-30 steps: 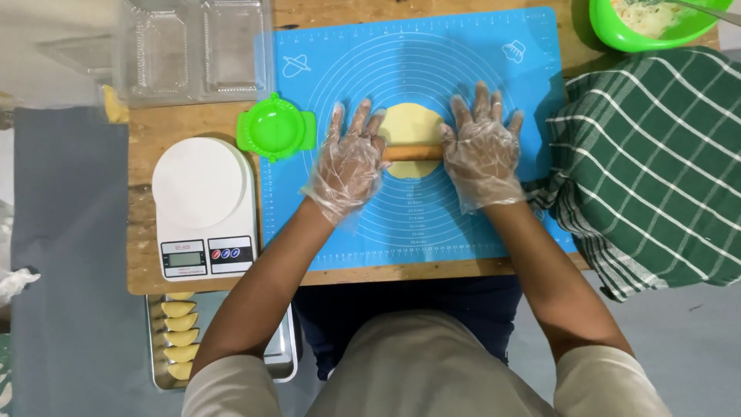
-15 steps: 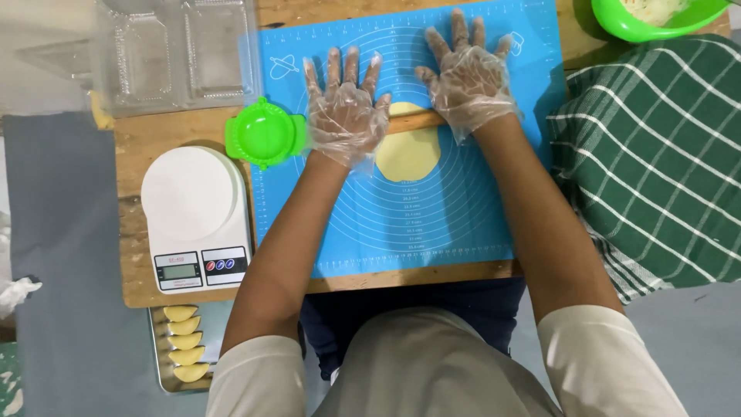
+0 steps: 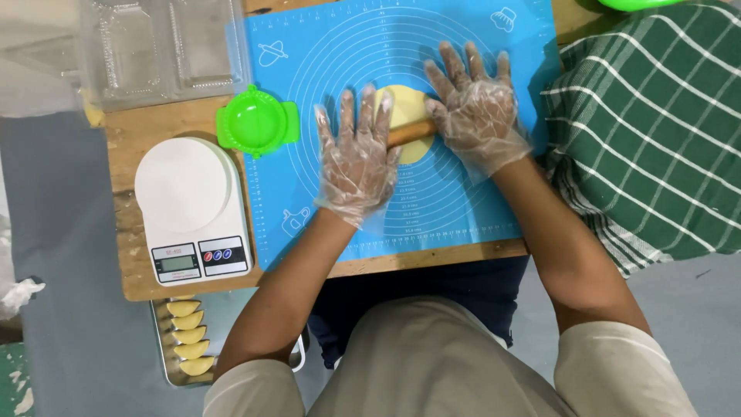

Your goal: Rolling out a small portion of dough into a flat circle using a wooden rolling pin on a silicone mat.

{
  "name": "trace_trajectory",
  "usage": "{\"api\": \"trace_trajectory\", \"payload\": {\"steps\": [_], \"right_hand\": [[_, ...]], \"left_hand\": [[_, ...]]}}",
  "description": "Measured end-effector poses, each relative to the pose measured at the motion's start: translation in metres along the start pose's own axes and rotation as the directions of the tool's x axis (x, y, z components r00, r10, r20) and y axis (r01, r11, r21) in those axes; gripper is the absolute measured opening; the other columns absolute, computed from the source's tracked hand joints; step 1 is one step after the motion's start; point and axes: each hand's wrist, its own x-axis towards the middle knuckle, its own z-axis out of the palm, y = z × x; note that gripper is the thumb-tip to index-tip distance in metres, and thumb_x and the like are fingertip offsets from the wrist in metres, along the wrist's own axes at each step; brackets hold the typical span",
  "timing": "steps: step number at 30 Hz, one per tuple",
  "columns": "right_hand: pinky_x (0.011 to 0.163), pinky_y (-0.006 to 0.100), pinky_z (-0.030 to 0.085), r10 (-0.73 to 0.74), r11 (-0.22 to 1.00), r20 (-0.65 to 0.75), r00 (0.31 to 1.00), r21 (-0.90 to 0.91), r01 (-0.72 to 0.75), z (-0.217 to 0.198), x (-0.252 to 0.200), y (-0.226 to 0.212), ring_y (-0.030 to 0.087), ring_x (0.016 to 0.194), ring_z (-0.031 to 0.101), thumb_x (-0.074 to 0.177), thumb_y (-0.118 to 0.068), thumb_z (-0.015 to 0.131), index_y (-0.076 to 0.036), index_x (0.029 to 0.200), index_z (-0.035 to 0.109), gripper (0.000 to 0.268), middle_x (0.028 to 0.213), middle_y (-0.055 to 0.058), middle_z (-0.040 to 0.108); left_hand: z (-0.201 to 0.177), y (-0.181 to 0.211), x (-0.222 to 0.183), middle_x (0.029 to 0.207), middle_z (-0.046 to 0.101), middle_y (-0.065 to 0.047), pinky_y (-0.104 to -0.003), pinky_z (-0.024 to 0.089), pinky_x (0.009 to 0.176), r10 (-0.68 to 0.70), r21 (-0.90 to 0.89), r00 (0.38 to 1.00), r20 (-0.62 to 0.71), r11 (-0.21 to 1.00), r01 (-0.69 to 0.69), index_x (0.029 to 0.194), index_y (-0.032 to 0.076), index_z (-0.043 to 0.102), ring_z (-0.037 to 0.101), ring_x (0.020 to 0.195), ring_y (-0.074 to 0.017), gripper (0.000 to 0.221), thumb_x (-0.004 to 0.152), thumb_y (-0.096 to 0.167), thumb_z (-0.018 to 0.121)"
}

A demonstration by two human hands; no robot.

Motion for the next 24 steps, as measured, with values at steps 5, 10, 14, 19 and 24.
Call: {"api": "trace_trajectory", "payload": {"steps": [5,10,14,19,24], "right_hand": [[0.118,0.066,-0.008,-0.081,0.993,-0.147,0.986,0.070,0.092,0.021,-0.027,0.012,0.028,0.158,0.005,0.108,-0.060,0.021,-0.035,0.167,0.022,0.064,0.174,-0.005,0.016],[0.115,0.078,-0.005,-0.010,0.998,-0.065,0.998,0.068,0.015,0.008,-0.054,-0.001,0.047,0.159,0.011,0.105,-0.064,0.008,-0.032,0.166,0.018,0.069,0.174,0.003,0.012],[0.117,0.076,-0.004,0.085,0.996,0.081,0.993,-0.031,-0.083,-0.001,-0.069,-0.011,0.040,0.160,0.005,0.102,-0.064,0.000,-0.032,0.166,0.012,0.072,0.174,0.002,0.000],[0.121,0.070,-0.007,0.126,0.991,0.160,0.979,-0.067,-0.116,-0.011,-0.081,-0.019,0.038,0.160,-0.005,0.104,-0.060,0.019,-0.037,0.165,-0.004,0.069,0.173,0.002,-0.012],[0.119,0.074,-0.006,0.111,0.993,0.095,0.989,-0.055,-0.106,0.000,-0.094,-0.021,0.042,0.160,-0.001,0.105,-0.060,0.013,-0.032,0.167,0.002,0.069,0.173,0.007,-0.010]], "left_hand": [[0.005,0.008,-0.022,0.173,0.010,-0.006,-0.064,0.009,0.127,0.038,0.006,0.996,-0.075,0.999,-0.038,0.168,0.019,0.015,0.005,0.157,-0.0351,0.076,0.112,0.051,0.055],[0.009,0.007,-0.039,0.171,0.028,-0.002,-0.049,0.018,0.130,0.135,0.002,0.970,-0.202,0.991,-0.137,0.166,0.018,0.025,0.022,0.158,-0.0294,0.059,0.111,0.035,0.041],[0.021,0.008,-0.047,0.172,0.024,0.000,-0.043,0.012,0.129,0.158,0.034,0.969,-0.191,0.987,-0.154,0.167,0.019,0.022,0.018,0.159,-0.0265,0.055,0.113,0.031,0.024],[0.050,0.001,-0.050,0.174,0.013,-0.002,-0.042,0.002,0.130,0.193,0.043,0.969,-0.152,0.981,-0.189,0.167,0.017,0.013,0.008,0.160,-0.0228,0.055,0.114,0.029,0.020],[0.080,-0.005,-0.047,0.173,0.015,0.000,-0.041,0.002,0.130,0.171,0.021,0.966,-0.192,0.985,-0.170,0.167,0.018,0.017,0.008,0.159,-0.0215,0.055,0.115,0.032,0.024]]}}
